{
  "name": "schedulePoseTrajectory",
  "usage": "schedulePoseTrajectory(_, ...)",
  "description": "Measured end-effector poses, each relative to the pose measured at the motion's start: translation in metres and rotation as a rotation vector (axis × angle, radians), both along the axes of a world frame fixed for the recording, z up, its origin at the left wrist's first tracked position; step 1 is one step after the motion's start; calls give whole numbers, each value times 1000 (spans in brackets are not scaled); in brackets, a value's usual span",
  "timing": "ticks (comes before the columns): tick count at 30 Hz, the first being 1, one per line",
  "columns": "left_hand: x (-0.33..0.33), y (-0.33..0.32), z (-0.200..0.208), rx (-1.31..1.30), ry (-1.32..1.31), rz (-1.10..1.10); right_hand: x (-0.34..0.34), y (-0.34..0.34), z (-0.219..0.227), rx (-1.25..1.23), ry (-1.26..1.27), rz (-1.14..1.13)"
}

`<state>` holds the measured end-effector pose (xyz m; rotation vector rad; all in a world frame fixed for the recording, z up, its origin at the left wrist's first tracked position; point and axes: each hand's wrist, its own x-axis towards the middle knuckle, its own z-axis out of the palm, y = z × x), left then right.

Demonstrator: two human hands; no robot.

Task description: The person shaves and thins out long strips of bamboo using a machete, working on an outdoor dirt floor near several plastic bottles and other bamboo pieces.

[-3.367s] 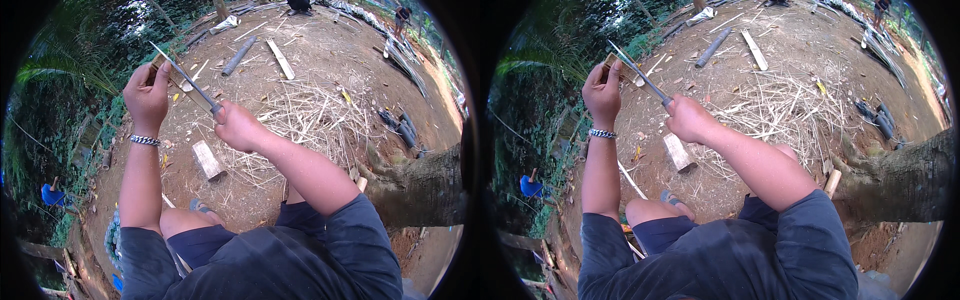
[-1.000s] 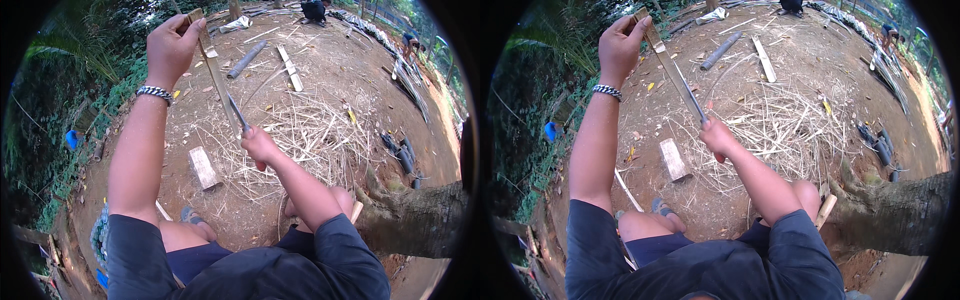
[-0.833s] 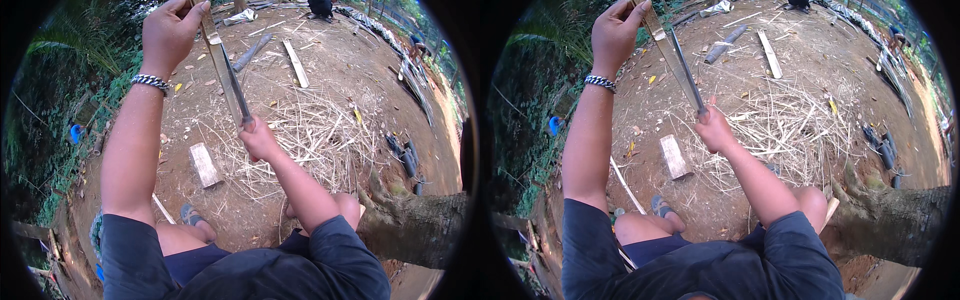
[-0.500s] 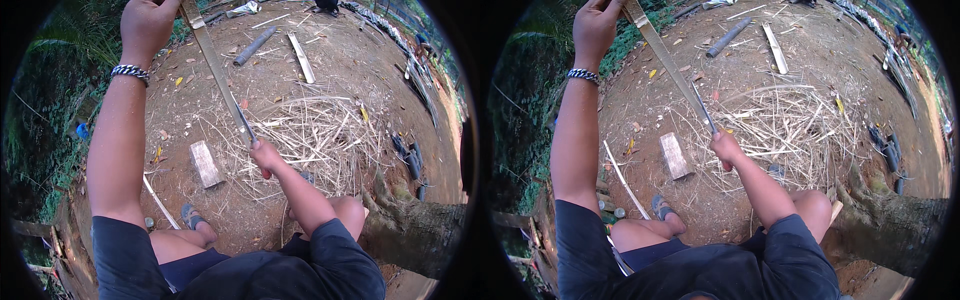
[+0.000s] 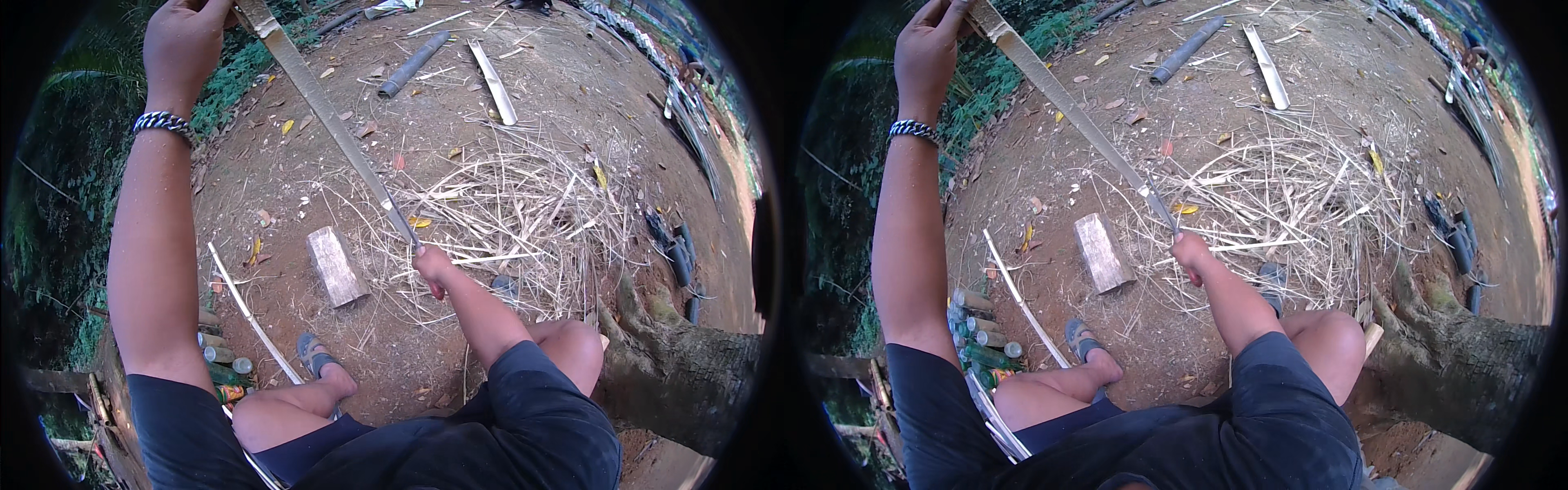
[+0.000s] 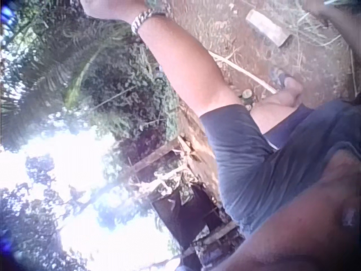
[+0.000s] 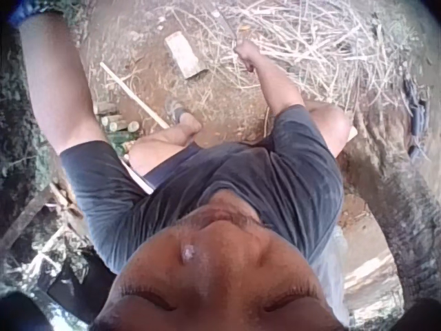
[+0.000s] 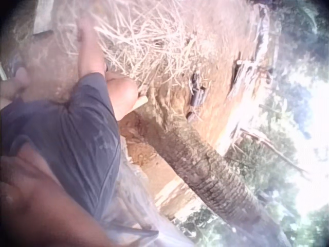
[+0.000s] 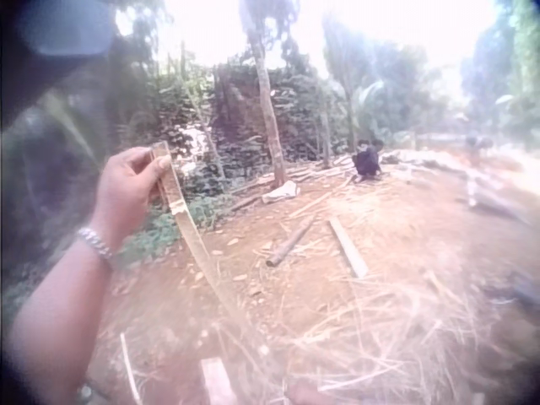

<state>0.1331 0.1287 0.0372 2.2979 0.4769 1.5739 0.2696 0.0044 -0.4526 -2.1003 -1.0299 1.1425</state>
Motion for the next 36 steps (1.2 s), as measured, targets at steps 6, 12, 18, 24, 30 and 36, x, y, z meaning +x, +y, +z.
schedulePoseTrajectory(6,9,3,-8,132,-64,67,-11,-22,-62,153,-77,-200)
schedulePoseTrajectory(12,-45,72,0,48,117,-2,33,-70,-142,-358,-143,360)
schedulePoseTrajectory(18,-77,64,-22,-78,-68,47,11,-105,-130,-316,-32,148)
schedulePoseTrajectory(24,-119,29,-43,-92,-373,65,-4,-110,-87,-149,-88,-19)
schedulePoseTrajectory(30,-152,-19,-83,-504,-828,-158,-26,-114,-49,66,481,-388)
schedulePoseTrajectory(36,-202,-65,-86,-457,-920,-78,-66,-136,3,162,524,-360)
